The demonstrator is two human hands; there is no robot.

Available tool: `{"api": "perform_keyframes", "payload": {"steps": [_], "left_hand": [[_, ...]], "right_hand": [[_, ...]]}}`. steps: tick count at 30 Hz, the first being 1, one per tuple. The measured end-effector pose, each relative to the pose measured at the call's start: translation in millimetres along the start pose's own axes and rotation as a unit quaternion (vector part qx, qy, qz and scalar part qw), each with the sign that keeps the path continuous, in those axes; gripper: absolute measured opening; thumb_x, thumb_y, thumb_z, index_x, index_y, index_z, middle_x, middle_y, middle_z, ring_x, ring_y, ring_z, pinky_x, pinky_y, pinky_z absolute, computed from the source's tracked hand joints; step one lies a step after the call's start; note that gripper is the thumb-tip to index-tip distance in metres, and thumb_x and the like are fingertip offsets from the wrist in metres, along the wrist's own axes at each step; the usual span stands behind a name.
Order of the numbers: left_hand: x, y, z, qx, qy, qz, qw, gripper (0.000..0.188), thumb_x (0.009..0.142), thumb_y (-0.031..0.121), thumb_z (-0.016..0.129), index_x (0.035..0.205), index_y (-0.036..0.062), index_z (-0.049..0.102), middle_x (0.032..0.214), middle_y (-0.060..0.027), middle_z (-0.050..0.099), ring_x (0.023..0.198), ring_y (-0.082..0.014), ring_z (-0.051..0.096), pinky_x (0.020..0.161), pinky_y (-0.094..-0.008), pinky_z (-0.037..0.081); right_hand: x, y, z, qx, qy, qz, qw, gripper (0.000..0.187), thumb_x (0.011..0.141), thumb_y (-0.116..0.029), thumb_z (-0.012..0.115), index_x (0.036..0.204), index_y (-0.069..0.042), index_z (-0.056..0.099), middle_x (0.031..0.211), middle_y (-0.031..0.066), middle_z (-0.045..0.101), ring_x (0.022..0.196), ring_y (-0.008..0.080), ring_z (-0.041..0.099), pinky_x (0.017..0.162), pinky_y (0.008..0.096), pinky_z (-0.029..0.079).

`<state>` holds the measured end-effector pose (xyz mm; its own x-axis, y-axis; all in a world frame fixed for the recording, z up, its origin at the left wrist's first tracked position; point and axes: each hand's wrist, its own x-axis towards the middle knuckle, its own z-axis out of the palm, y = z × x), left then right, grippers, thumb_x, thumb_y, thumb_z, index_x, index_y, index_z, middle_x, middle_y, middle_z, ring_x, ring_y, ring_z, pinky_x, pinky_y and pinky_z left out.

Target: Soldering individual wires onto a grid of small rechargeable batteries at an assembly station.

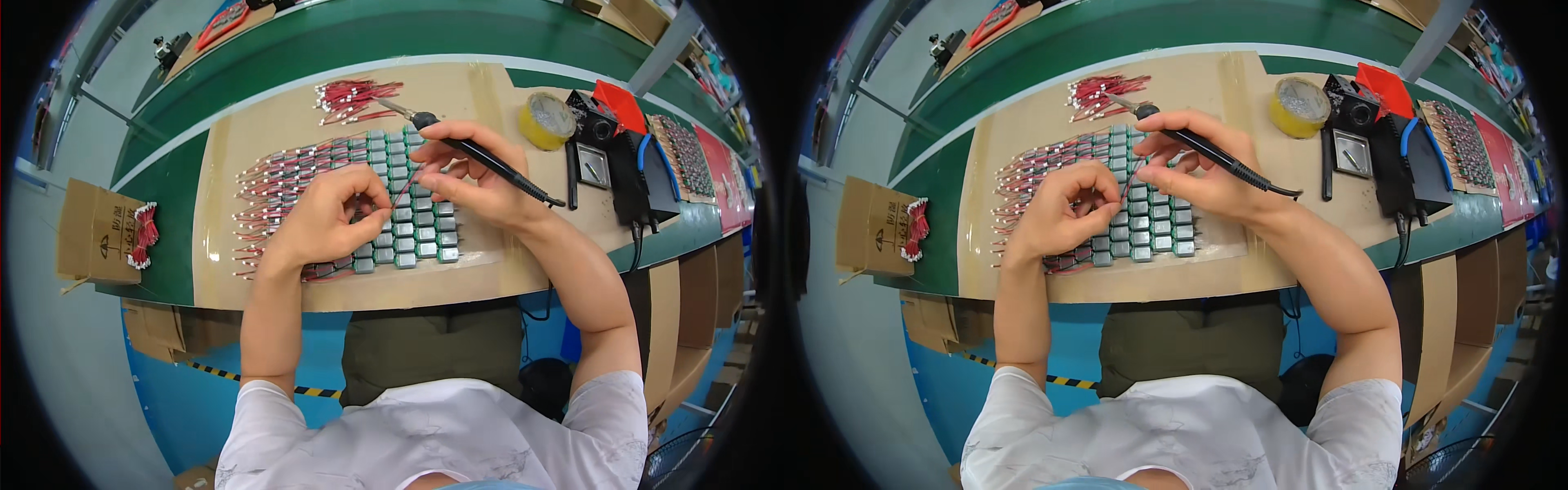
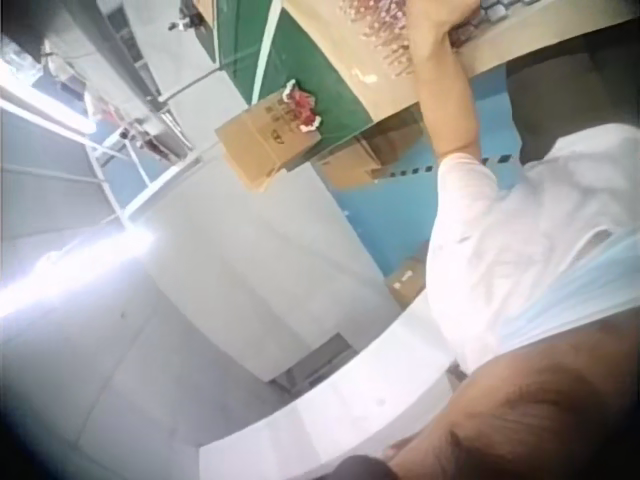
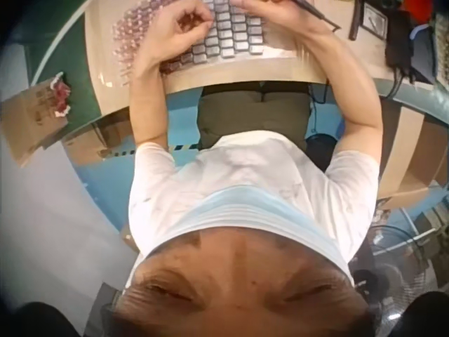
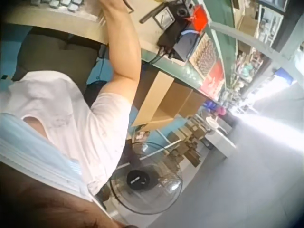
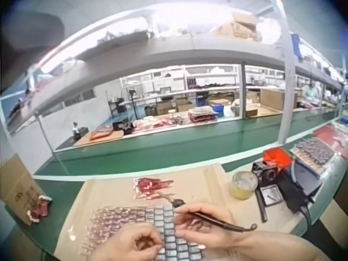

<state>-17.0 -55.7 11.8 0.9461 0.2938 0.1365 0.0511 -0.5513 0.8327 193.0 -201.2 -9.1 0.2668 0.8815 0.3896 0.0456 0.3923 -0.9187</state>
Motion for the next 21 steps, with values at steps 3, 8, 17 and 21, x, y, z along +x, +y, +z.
{"api": "perform_keyframes", "payload": {"steps": [3, 8, 17, 21], "left_hand": [[-0.9, -4.4, 4.2, 0.001, -0.004, 0.036, 0.999, 0.008, 0.082, 0.0, 0.071, 0.088, 0.0023, 0.066, 0.089, -0.0002, 0.063, 0.066, -0.0042, 0.05, 0.054, -0.0213, 0.037], [-0.2, 1.6, 5.3, -0.011, -0.002, -0.002, 1.0, 0.016, 0.082, 0.003, 0.074, 0.098, -0.0002, 0.07, 0.091, -0.0027, 0.068, 0.071, -0.0069, 0.056, 0.06, -0.0221, 0.044], [7.4, -0.4, 13.2, -0.149, 0.06, -0.058, 0.985, 0.014, 0.094, 0.001, 0.074, 0.106, -0.0061, 0.075, 0.095, -0.0102, 0.078, 0.088, -0.0143, 0.075, 0.076, -0.0252, 0.06], [8.3, -3.4, 13.6, -0.198, 0.089, -0.06, 0.974, 0.011, 0.093, 0.006, 0.077, 0.1, -0.0035, 0.078, 0.083, -0.0056, 0.076, 0.076, -0.0079, 0.069, 0.067, -0.0237, 0.056]], "right_hand": [[-1.8, 1.8, 4.6, 0.008, -0.008, 0.022, 1.0, 0.04, 0.089, 0.002, 0.076, 0.128, -0.002, 0.067, 0.106, 0.0117, 0.073, 0.094, 0.0139, 0.072, 0.071, 0.026, 0.064], [-6.8, 3.8, 4.0, 0.028, -0.003, 0.031, 0.999, 0.03, 0.093, 0.005, 0.072, 0.122, 0.002, 0.068, 0.102, 0.0123, 0.074, 0.09, 0.0158, 0.074, 0.073, 0.0279, 0.064], [-14.4, 9.4, 21.4, -0.061, 0.02, -0.017, 0.998, 0.027, 0.092, 0.002, 0.076, 0.118, -0.002, 0.072, 0.103, 0.0092, 0.075, 0.09, 0.0146, 0.075, 0.067, 0.0259, 0.062], [-13.5, 8.6, 21.6, -0.077, 0.013, -0.02, 0.997, 0.027, 0.091, 0.002, 0.077, 0.118, -0.002, 0.072, 0.104, 0.0091, 0.075, 0.09, 0.0147, 0.075, 0.068, 0.026, 0.062]]}}
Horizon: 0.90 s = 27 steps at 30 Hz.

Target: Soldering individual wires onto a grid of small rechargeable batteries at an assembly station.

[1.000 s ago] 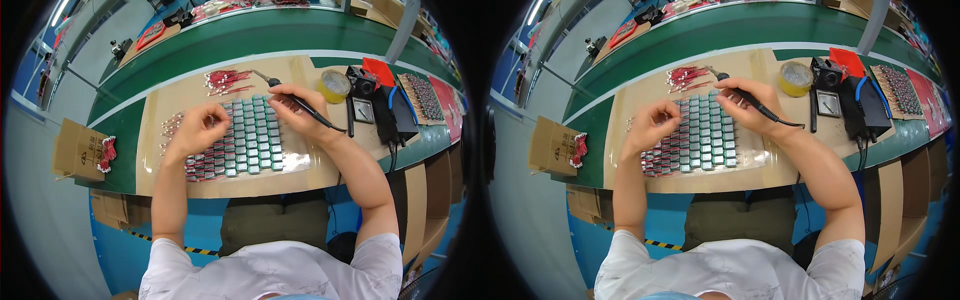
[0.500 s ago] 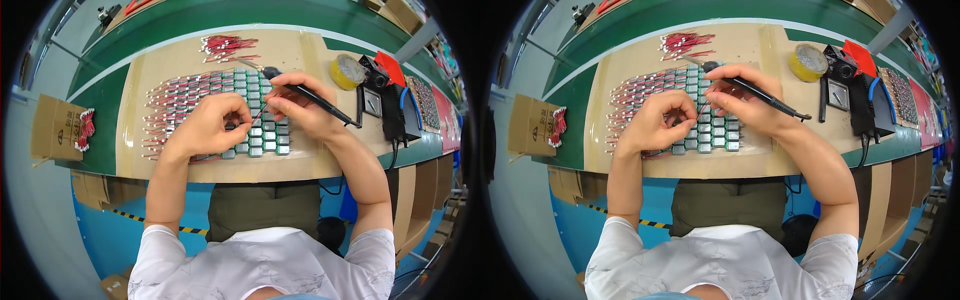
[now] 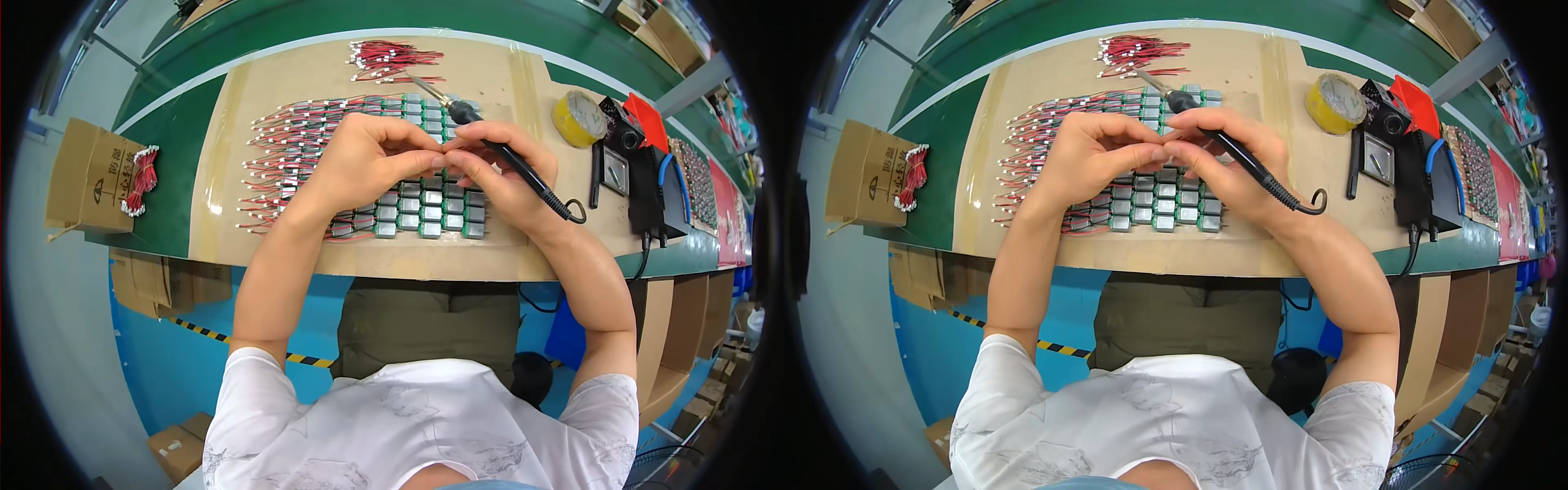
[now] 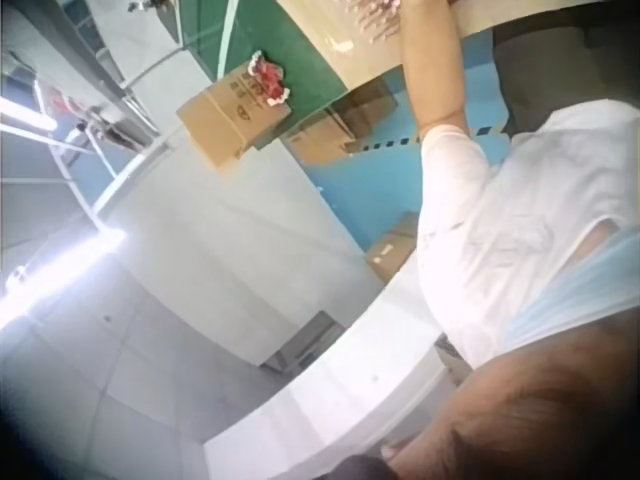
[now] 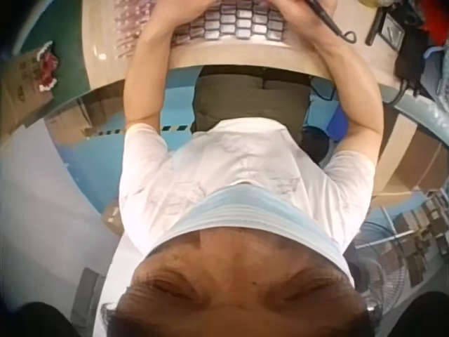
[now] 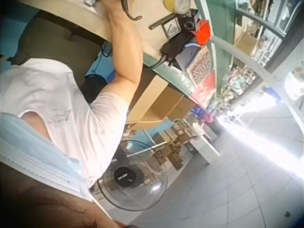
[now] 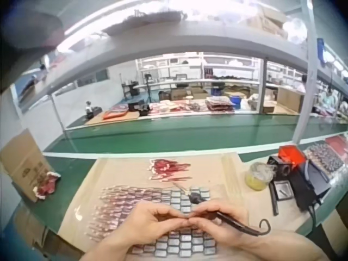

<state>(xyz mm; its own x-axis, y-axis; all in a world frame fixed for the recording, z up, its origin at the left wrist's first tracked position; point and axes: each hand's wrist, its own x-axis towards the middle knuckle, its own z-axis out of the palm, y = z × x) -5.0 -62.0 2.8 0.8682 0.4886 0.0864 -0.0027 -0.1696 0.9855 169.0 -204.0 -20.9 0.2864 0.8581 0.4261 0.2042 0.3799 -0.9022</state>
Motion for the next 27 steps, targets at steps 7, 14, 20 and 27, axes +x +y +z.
{"api": "perform_keyframes", "payload": {"steps": [7, 14, 20, 27], "left_hand": [[-12.7, 16.5, -16.5, 0.056, 0.031, 0.01, 0.998, 0.013, 0.09, 0.005, 0.08, 0.101, -0.0013, 0.079, 0.083, -0.0045, 0.077, 0.074, -0.0082, 0.071, 0.065, -0.0218, 0.055], [-60.0, -0.4, -31.2, 0.205, 0.049, 0.102, 0.972, 0.007, 0.087, 0.005, 0.079, 0.093, 0.0007, 0.078, 0.079, -0.0044, 0.071, 0.068, -0.0088, 0.062, 0.059, -0.0256, 0.048], [-60.7, -20.9, -26.0, 0.256, 0.054, 0.144, 0.954, 0.006, 0.081, 0.001, 0.079, 0.082, 0.0013, 0.073, 0.073, -0.0071, 0.066, 0.064, -0.0169, 0.06, 0.054, -0.0303, 0.046], [-58.5, -24.1, -24.1, 0.276, 0.051, 0.148, 0.948, 0.007, 0.078, 0.0, 0.078, 0.078, 0.0018, 0.07, 0.069, -0.0053, 0.063, 0.062, -0.0161, 0.058, 0.053, -0.0296, 0.044]], "right_hand": [[0.5, -11.2, -13.6, -0.046, -0.036, -0.061, 0.996, 0.035, 0.106, -0.005, 0.058, 0.14, 0.003, 0.06, 0.113, 0.0176, 0.075, 0.101, 0.0219, 0.075, 0.091, 0.0342, 0.061], [-8.9, -11.8, -40.4, -0.148, -0.094, -0.159, 0.972, 0.047, 0.103, -0.023, 0.067, 0.14, 0.005, 0.06, 0.095, 0.0132, 0.078, 0.08, 0.0207, 0.077, 0.078, 0.0309, 0.059], [-30.4, -5.7, -31.1, -0.093, -0.055, -0.099, 0.989, 0.027, 0.094, 0.002, 0.063, 0.118, 0.01, 0.071, 0.085, 0.0163, 0.076, 0.067, 0.018, 0.073, 0.063, 0.0276, 0.057], [-25.9, -6.0, -34.0, -0.137, -0.127, -0.098, 0.978, 0.026, 0.085, 0.003, 0.066, 0.109, 0.008, 0.075, 0.076, 0.0136, 0.074, 0.065, 0.018, 0.072, 0.062, 0.0277, 0.056]]}}
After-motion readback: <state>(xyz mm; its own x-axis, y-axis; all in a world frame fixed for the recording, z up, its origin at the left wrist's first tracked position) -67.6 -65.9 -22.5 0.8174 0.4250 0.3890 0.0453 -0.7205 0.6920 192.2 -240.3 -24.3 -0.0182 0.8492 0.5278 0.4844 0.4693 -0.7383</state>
